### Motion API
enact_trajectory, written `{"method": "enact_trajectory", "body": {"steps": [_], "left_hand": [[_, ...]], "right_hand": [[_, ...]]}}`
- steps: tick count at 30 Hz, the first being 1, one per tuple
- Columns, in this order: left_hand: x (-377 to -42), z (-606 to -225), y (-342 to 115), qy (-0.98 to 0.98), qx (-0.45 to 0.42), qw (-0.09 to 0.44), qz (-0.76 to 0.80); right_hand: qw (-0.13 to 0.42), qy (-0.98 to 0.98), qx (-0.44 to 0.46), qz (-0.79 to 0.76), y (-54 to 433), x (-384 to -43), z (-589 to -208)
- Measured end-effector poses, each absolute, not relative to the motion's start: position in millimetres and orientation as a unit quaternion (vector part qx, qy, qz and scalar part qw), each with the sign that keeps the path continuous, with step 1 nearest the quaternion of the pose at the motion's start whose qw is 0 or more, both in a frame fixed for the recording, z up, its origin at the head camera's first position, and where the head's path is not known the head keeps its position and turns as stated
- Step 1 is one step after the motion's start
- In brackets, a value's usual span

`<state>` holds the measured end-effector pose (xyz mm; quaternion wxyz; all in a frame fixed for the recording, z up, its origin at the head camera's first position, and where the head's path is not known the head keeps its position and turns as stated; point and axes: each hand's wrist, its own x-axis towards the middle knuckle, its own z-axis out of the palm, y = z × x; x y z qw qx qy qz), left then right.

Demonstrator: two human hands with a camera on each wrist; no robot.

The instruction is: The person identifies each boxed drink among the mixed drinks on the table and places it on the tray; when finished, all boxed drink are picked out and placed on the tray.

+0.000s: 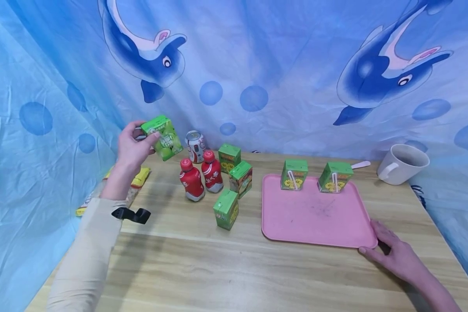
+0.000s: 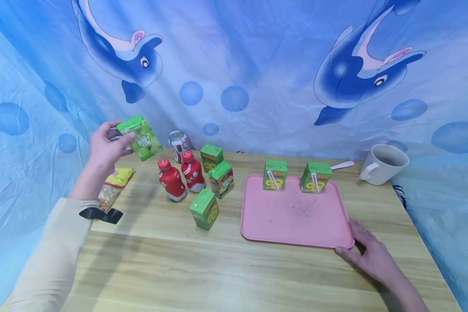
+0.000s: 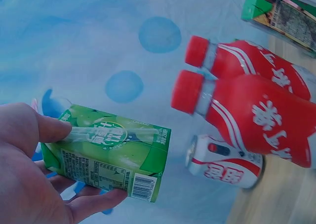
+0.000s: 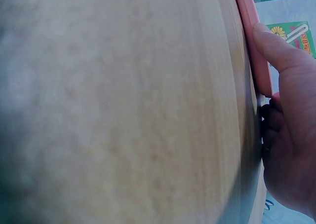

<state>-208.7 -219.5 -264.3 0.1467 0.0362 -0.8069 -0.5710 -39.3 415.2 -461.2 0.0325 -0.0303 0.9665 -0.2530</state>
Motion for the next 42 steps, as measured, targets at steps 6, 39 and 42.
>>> {"method": "enact_trajectory", "body": {"steps": [6, 39, 42], "left_hand": [[-202.7, -250.7, -211.5, -0.804, 0.014, 0.158, -0.574], [-160.0, -215.9, -121.4, -0.792, -0.103, 0.098, -0.593], [-158.7, -220.9, -111.2, -0.796, -0.113, 0.090, -0.587]], "right_hand": [[0.027, 0.966, -0.033, -0.255, 414.6, -37.2, -462.2], [-0.003, 0.967, -0.040, -0.252, 412.8, -37.2, -461.5], [-0.005, 0.966, -0.043, -0.254, 413.2, -37.1, -462.4]]}}
